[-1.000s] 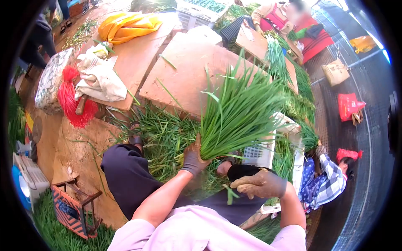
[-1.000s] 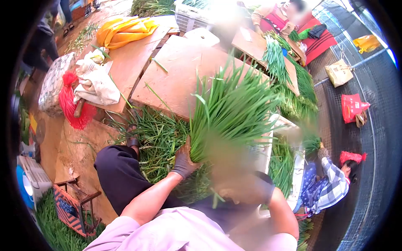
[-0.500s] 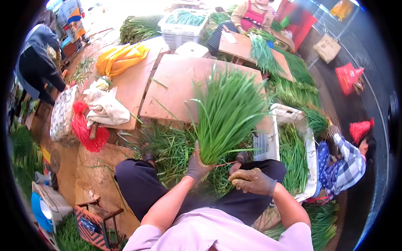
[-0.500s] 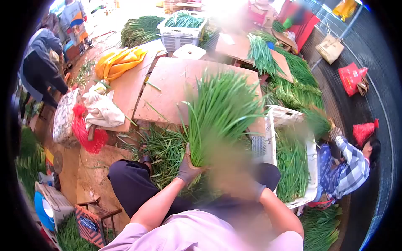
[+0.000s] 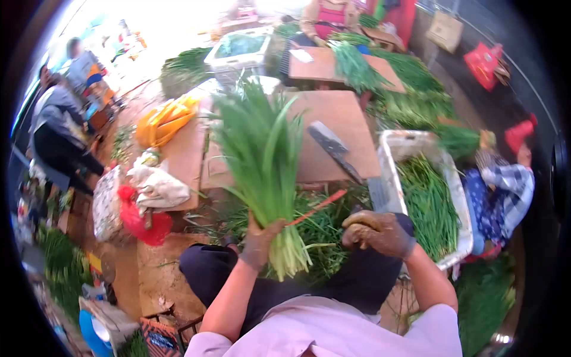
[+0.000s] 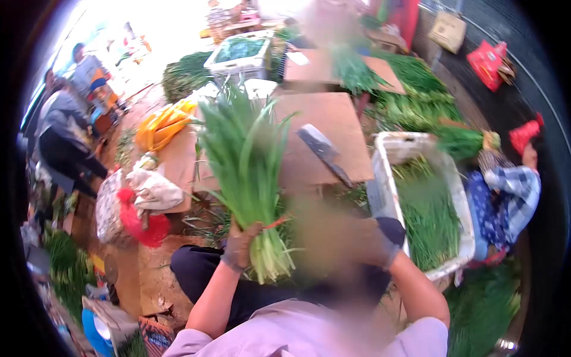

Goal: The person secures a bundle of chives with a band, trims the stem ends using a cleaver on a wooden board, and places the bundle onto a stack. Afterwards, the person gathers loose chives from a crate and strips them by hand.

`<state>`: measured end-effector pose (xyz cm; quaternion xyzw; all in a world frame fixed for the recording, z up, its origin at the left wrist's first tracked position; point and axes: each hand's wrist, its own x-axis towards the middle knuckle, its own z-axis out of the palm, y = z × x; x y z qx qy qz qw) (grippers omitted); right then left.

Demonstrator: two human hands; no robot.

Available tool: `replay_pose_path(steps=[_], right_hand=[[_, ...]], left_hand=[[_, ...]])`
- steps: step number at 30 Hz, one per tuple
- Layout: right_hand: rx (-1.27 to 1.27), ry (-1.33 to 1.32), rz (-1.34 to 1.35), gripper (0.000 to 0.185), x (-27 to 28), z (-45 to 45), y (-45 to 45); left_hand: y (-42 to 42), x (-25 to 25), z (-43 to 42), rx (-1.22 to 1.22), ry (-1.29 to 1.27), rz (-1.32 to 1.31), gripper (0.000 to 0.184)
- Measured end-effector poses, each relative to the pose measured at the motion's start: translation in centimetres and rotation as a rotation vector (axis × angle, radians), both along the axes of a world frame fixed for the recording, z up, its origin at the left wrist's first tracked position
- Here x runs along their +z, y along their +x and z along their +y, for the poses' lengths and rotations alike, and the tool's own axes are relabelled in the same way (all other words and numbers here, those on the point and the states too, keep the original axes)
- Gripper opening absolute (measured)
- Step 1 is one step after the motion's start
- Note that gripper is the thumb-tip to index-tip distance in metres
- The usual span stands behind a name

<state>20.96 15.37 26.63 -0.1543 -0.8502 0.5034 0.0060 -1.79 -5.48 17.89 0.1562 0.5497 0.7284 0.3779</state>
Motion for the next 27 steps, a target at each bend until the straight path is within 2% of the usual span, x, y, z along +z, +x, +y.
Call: replay_pose_path(steps=[1, 2, 4, 5, 6, 8, 9, 12, 13, 14, 15, 16, 17, 19, 21, 22, 24, 26, 27], right_hand=[[0.010, 0.051, 0.061, 0.024, 0.6, 0.1, -0.6], [0.018, 0.105, 0.122, 0.023, 1.2, 0.3, -1.2], [0.061, 0.039, 0.138, 0.023, 5.1, -1.0, -2.9], [0.103, 0.036, 0.165, 0.024, 6.5, -1.5, -3.8], [0.144, 0.032, 0.191, 0.024, 7.9, -2.0, -4.7], [0.506, 0.464, 0.309, 0.028, 9.3, -3.6, -7.1], [0.495, 0.467, 0.312, 0.028, 9.2, -4.2, -8.2], [0.668, 0.187, 0.210, 0.034, 7.6, -4.4, -12.1], [0.662, 0.134, 0.103, 0.035, 7.4, -3.4, -13.5], [0.557, -0.083, -0.138, 0.031, 7.2, -1.9, -14.7], [0.464, 0.351, -0.088, 0.032, 6.4, 1.4, -16.1], [0.339, 0.872, -0.121, 0.033, 5.6, 4.6, -17.5], [0.183, 1.248, -0.214, 0.034, 4.8, 7.7, -18.8], [-0.630, 1.367, 0.222, 0.041, 2.1, 11.7, -16.9], [-0.604, 1.046, 0.397, 0.048, 2.6, 11.9, -14.3], [-0.596, 1.042, 0.391, 0.048, 2.9, 10.8, -13.5], [-0.483, 0.970, 0.671, 0.041, 4.2, 8.9, -11.9], [-0.374, 0.681, 0.674, 0.036, 6.3, 4.0, -10.7], [-0.284, 0.725, 0.743, 0.034, 6.3, 2.7, -10.7]], left_hand=[[-0.1, 0.5, -0.1, 0.049, -0.075, 0.175, 0.081], [-0.8, 0.2, -0.8, 0.085, -0.073, 0.190, 0.081], [-1.4, -1.1, -1.5, 0.155, -0.426, 0.778, 0.085], [-1.2, 1.3, -1.8, 0.123, -0.457, 0.765, 0.090], [-1.6, 1.5, -2.0, 0.124, -0.454, 0.767, 0.090], [-2.5, 1.7, -2.6, 0.052, -0.292, 1.203, 0.092], [-2.7, 1.7, -2.8, 0.036, -0.270, 1.348, 0.100], [-1.8, 2.5, -3.1, 0.029, -0.208, 1.267, 0.107], [-1.6, 2.4, -3.6, -0.020, -0.275, 1.293, 0.111], [-1.3, 2.3, -4.1, -0.071, -0.341, 1.321, 0.115], [-0.8, 2.8, -4.3, -0.058, -0.352, 1.396, 0.117], [-0.7, 2.6, -4.5, -0.057, -0.353, 1.431, 0.118], [-0.6, 2.4, -4.8, -0.055, -0.353, 1.465, 0.119], [-0.3, 1.8, -5.2, -0.026, -0.319, 1.447, 0.118], [-0.2, 1.7, -5.7, 0.012, -0.294, 1.388, 0.117], [0.1, 2.0, -6.1, 0.025, -0.326, 1.393, 0.115], [-0.1, 1.8, -5.8, 0.048, -0.348, 1.411, 0.113], [-0.5, 1.3, -5.7, 0.014, -0.323, 1.494, 0.112], [-0.6, 1.4, -5.7, 0.004, -0.316, 1.522, 0.111]])
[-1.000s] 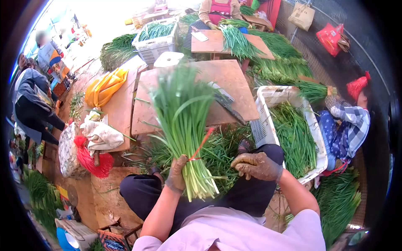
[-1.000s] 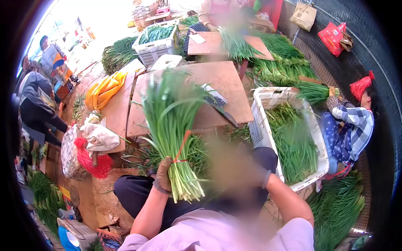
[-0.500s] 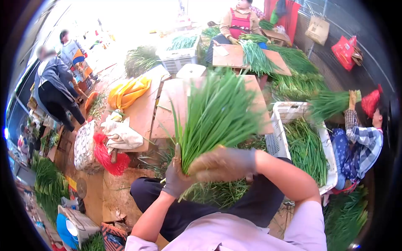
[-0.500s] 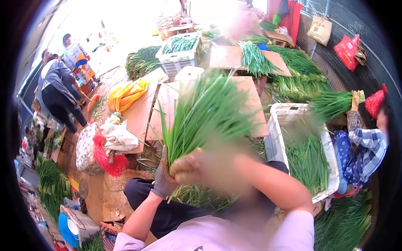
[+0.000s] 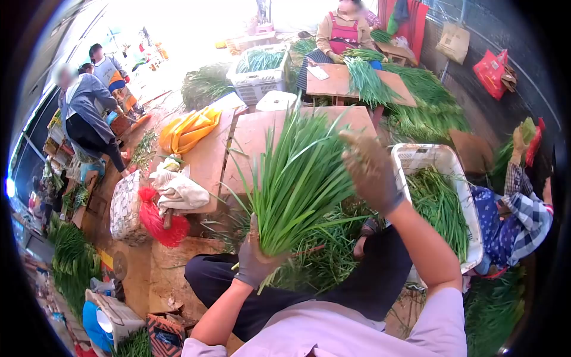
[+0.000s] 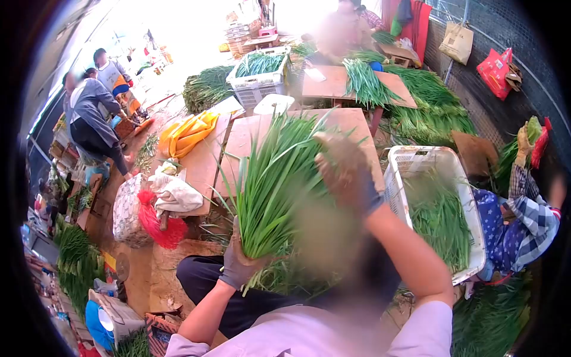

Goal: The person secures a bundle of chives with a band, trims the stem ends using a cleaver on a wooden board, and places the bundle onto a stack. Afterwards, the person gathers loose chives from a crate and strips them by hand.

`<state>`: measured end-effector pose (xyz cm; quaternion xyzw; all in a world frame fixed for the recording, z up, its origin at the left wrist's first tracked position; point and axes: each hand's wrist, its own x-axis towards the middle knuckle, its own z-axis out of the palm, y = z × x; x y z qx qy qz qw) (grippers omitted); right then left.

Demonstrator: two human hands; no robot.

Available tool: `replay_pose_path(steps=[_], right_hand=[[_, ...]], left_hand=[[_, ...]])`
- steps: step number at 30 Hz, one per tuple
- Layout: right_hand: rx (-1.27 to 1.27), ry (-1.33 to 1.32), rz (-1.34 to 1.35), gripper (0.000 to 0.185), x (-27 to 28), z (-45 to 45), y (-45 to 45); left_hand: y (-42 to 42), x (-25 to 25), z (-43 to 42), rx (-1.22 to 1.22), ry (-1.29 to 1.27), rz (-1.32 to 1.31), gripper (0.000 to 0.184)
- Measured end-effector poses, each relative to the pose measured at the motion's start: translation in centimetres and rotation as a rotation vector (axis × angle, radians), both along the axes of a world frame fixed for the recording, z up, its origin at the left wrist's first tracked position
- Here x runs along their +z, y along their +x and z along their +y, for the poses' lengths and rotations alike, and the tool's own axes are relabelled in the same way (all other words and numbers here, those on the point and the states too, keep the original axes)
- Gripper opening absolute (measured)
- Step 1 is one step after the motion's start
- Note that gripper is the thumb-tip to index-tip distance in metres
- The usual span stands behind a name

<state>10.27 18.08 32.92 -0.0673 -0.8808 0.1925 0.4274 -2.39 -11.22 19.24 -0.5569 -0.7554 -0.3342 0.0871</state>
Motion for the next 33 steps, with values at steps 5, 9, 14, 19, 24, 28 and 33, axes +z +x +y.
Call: replay_pose_path(steps=[5, 9, 14, 19, 24, 28, 33], right_hand=[[0.132, 0.219, -0.088, 0.031, 0.8, -5.6, 0.4], [0.084, 0.256, -0.225, 0.026, 0.1, -6.7, 0.0], [-0.072, 0.202, -0.287, 0.033, -1.7, -7.2, 0.5], [-0.073, 0.280, -0.171, 0.042, -1.9, -7.4, 0.7], [-0.025, 0.257, -0.345, 0.033, -0.7, -6.9, -0.3], [-0.128, 0.147, -0.479, 0.028, -1.5, -4.5, -2.5], [-0.165, -0.046, -0.168, 0.018, 0.9, -1.3, -0.1]], left_hand=[[1.4, 1.0, -0.4, 0.123, -0.012, -0.199, 0.107], [1.9, 1.5, -0.8, 0.166, -0.077, -0.163, 0.115], [1.9, 1.5, -0.6, 0.163, 0.049, 0.017, 0.112], [2.1, 1.5, -0.5, 0.167, 0.083, 0.040, 0.113], [2.3, 2.3, -0.9, 0.171, 0.067, 0.072, 0.114], [2.4, 2.4, -0.8, 0.170, 0.095, 0.105, 0.113], [2.5, 2.6, -1.2, 0.198, 0.068, 0.103, 0.113]])
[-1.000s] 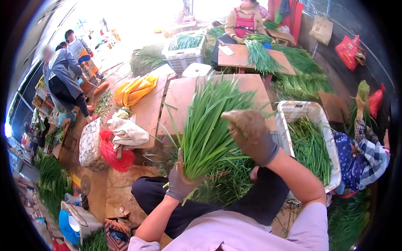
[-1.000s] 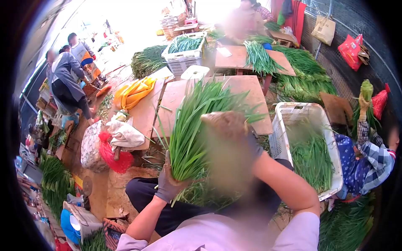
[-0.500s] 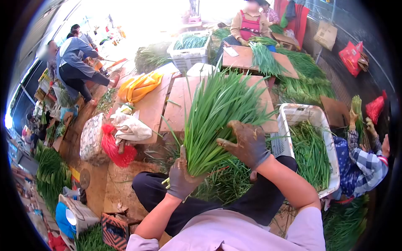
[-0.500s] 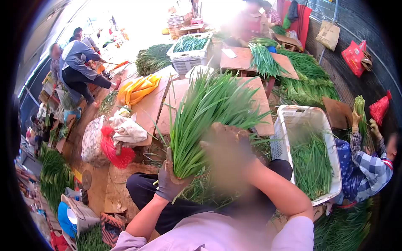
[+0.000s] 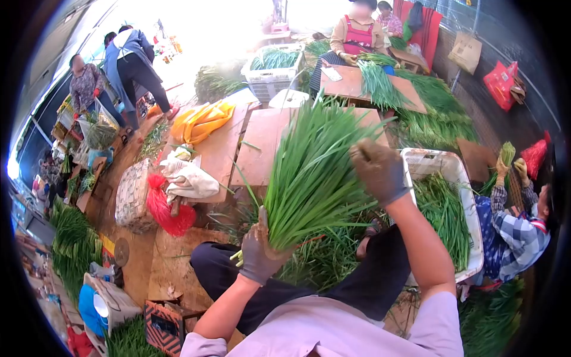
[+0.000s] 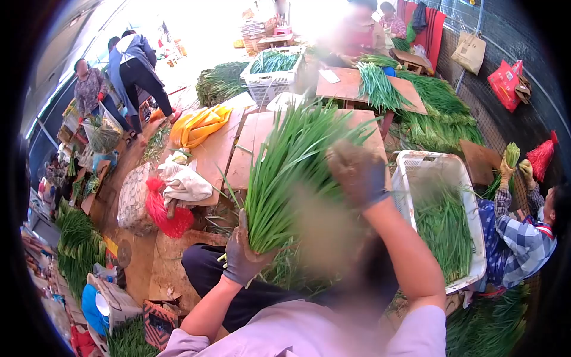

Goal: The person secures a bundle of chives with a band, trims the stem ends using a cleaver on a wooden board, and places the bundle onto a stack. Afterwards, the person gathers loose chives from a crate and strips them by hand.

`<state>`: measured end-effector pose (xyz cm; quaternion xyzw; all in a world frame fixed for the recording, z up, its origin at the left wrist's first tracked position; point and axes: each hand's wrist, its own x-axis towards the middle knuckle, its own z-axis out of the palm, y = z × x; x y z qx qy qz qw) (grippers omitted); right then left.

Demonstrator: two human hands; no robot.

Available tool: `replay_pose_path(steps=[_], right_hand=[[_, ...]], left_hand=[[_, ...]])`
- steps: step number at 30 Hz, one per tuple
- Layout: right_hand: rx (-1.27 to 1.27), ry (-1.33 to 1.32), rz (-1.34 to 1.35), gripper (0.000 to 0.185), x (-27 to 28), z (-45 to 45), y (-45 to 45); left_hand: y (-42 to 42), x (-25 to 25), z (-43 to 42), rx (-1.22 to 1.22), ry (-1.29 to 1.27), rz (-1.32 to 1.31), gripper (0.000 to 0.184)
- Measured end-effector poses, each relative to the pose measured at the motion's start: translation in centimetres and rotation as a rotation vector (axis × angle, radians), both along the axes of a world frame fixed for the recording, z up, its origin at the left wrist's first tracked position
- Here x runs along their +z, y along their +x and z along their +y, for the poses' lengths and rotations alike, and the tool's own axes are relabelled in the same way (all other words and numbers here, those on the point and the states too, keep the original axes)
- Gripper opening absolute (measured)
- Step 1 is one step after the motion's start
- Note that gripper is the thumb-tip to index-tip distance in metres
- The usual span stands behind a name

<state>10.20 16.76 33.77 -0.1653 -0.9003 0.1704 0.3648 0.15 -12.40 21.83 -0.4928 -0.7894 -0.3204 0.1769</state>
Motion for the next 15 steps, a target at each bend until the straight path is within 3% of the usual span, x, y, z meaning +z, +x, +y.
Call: replay_pose_path(steps=[5, 7, 8, 10, 11, 13, 15], right_hand=[[0.025, 0.124, 0.268, 0.014, 2.0, 0.5, 4.6], [0.018, -0.297, 0.296, 0.009, 3.0, -1.2, 7.1], [0.018, -0.295, 0.294, 0.009, 2.4, -1.6, 8.1], [0.300, -0.687, 0.209, 0.010, 1.1, -2.2, 10.2], [0.301, -0.686, 0.209, 0.010, 0.8, -2.5, 10.6], [0.538, -0.621, -0.208, 0.012, 0.1, -2.9, 10.9], [0.589, -0.466, -0.232, 0.015, -3.4, -3.4, 10.1]], left_hand=[[-0.8, 0.1, 0.1, -0.003, 0.041, -0.039, 0.110], [-1.0, -0.1, 0.0, 0.009, 0.033, -0.044, 0.110], [-1.2, -0.2, 0.0, 0.022, 0.025, -0.046, 0.109], [-1.4, -0.2, 0.0, 0.029, 0.027, -0.043, 0.110], [-1.5, -0.2, 0.0, 0.033, 0.026, -0.042, 0.110], [-1.7, -0.2, 0.2, 0.038, 0.027, -0.033, 0.111], [-1.9, -0.1, 0.3, 0.045, 0.029, -0.025, 0.112]])
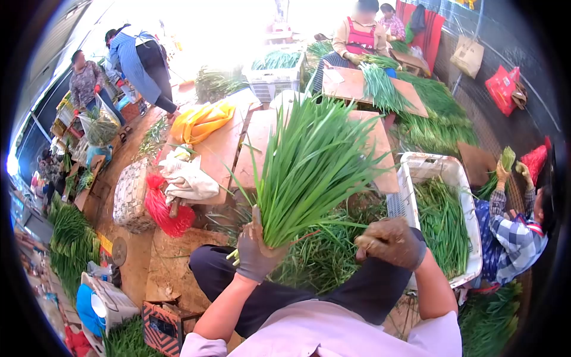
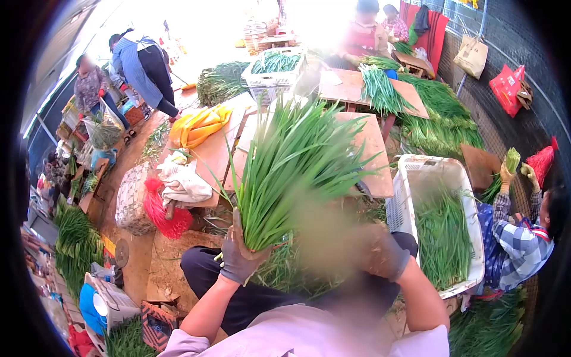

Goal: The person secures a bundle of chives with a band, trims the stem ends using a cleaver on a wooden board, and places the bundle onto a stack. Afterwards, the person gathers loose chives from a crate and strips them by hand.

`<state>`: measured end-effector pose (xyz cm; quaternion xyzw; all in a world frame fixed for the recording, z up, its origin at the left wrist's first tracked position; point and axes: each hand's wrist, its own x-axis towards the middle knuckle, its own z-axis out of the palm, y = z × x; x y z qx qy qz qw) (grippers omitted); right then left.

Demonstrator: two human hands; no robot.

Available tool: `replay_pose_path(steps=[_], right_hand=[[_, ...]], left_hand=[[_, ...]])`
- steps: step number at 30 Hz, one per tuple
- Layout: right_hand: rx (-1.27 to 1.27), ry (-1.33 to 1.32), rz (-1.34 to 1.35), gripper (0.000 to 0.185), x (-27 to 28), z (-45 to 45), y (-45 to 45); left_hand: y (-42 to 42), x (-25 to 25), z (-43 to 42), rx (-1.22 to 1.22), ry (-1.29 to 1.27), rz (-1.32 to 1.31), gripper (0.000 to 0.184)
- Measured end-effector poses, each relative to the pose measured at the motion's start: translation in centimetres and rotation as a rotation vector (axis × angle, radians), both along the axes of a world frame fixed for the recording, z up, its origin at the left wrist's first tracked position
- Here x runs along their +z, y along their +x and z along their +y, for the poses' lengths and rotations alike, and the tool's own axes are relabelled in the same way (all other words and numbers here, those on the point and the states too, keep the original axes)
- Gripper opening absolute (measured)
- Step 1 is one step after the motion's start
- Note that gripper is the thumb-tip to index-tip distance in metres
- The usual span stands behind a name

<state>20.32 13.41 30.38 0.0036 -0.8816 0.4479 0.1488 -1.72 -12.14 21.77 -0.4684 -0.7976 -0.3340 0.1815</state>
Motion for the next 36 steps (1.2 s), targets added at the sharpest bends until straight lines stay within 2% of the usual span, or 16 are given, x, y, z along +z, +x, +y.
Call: replay_pose_path(steps=[2, 5, 7, 8, 10, 13, 21, 24, 26, 29, 33, 35, 36], right_hand=[[0.062, 0.143, 0.033, 0.017, 0.3, -0.8, -1.0], [0.080, 0.072, -0.107, 0.021, 5.5, -1.8, -3.2], [-0.114, 0.448, 0.175, 0.024, 7.0, -1.4, -5.3], [-0.115, 0.449, 0.176, 0.024, 7.1, -1.0, -6.3], [-0.406, 0.829, 0.320, 0.025, 6.4, 0.2, -8.3], [-0.329, 0.892, 0.465, 0.027, 6.8, 2.3, -10.3], [-0.045, 1.065, 0.376, 0.030, 8.2, 3.3, -12.2], [0.051, 1.126, 0.352, 0.030, 8.2, 3.3, -12.8], [0.094, 1.184, 0.198, 0.026, 8.8, 2.6, -12.6], [0.143, 1.216, 0.269, 0.021, 8.2, 2.6, -12.7], [0.108, 1.203, 0.365, 0.018, 8.3, 3.3, -11.9], [0.035, 1.169, 0.582, 0.016, 8.9, 4.9, -11.6], [-0.030, 1.234, 0.496, 0.016, 9.4, 5.7, -10.5]], left_hand=[[0.1, 0.3, -0.1, 0.017, -0.012, 0.053, 0.111], [0.0, -0.1, 0.0, 0.017, -0.029, 0.100, 0.111], [0.2, 0.0, 0.0, 0.008, -0.027, 0.093, 0.110], [0.4, 0.1, 0.0, 0.004, -0.027, 0.084, 0.109], [0.7, 0.2, -0.3, -0.005, -0.041, 0.071, 0.113], [0.8, 0.1, -0.5, -0.017, -0.057, 0.051, 0.118], [1.0, -0.2, -1.0, -0.015, -0.068, 0.127, 0.116], [1.0, -0.6, -1.0, -0.030, -0.046, 0.102, 0.107], [1.1, -0.7, -1.1, -0.040, -0.041, 0.098, 0.106], [1.2, -0.4, -1.0, -0.066, 0.000, 0.098, 0.106], [1.2, -0.3, -1.4, -0.063, 0.001, 0.090, 0.105], [1.1, 0.0, -1.5, -0.064, -0.006, 0.089, 0.106], [1.1, -0.2, -1.6, -0.061, -0.008, 0.086, 0.106]])
